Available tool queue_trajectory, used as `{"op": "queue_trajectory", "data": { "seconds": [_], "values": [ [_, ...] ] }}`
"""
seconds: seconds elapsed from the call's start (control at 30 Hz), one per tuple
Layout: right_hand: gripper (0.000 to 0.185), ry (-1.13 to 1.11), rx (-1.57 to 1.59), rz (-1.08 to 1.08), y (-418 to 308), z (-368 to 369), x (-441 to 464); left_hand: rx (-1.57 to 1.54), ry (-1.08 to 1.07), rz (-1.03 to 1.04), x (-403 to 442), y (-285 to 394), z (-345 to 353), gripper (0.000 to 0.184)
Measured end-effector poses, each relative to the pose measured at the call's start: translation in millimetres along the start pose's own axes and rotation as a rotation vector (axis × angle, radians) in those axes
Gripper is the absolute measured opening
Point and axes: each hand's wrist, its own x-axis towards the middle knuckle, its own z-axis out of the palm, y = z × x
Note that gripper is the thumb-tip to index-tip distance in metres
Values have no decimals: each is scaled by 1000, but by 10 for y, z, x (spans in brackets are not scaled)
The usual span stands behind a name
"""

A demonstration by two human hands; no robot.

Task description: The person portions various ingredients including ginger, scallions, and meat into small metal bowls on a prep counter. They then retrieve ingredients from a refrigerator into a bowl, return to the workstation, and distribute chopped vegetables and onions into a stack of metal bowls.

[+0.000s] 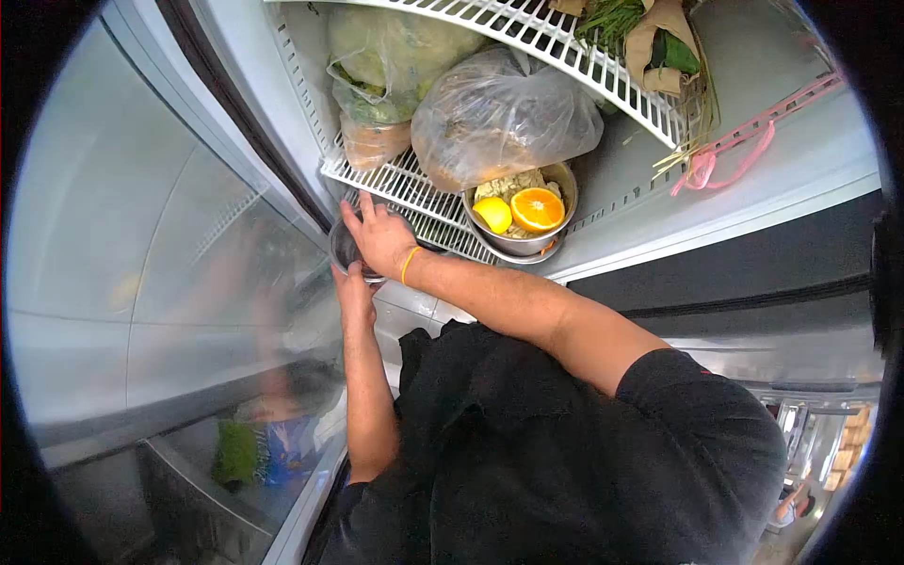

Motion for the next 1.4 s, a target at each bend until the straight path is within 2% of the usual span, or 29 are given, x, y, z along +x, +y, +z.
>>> {"op": "queue_trajectory", "data": {
  "seconds": [0.1, 0.23, 0.33, 0.37, 0.47, 0.5, 0.6, 0.63, 0.73, 0.87, 1.0, 1.03, 1.13, 1.27, 1.4],
  "values": [
    [78, 51, -26, -32, 17, -44, -7, 12, 15, 9, -32, 17, 39, 64],
    [73, 121, -38, -61, 19, -101, -16, 29, 27, -19, -57, 13, -27, 63],
    [69, 106, -49, -57, 50, -109, 21, -21, 15, 32, -112, -21, -109, 61],
    [59, 137, -82, -47, 44, -94, 39, -17, 9, 31, -119, -33, -148, 61],
    [58, 128, -162, -54, 33, -89, 105, -13, 19, 26, -153, -25, -260, 61],
    [45, 140, -171, -81, 41, -95, 117, -17, 33, 22, -166, -22, -288, 61],
    [40, 88, -256, -49, -5, -90, 173, -23, 49, 14, -114, -68, -397, 60],
    [33, 129, -270, -77, 17, -111, 187, -26, 47, 11, -98, -63, -392, 60],
    [28, 91, -222, -52, 7, -26, 330, -38, 10, 17, -66, -55, -362, 59],
    [21, 163, -248, -45, -32, 25, 466, -13, 11, 21, 4, -77, -287, 57],
    [21, 179, -294, -129, 43, 90, 473, 9, 22, 9, -9, -60, -207, 54],
    [21, 201, -221, -106, 35, 95, 476, 15, 19, -1, -13, -62, -220, 55],
    [21, 128, -235, -52, 57, 51, 352, 47, -18, -10, -40, -121, -273, 59],
    [20, 75, -253, -72, 76, -109, 237, 2, -20, 1, -83, -189, -321, 58],
    [20, 76, -288, -146, 110, -149, 235, 29, -9, -77, -147, -93, -334, 58]
  ]
}}
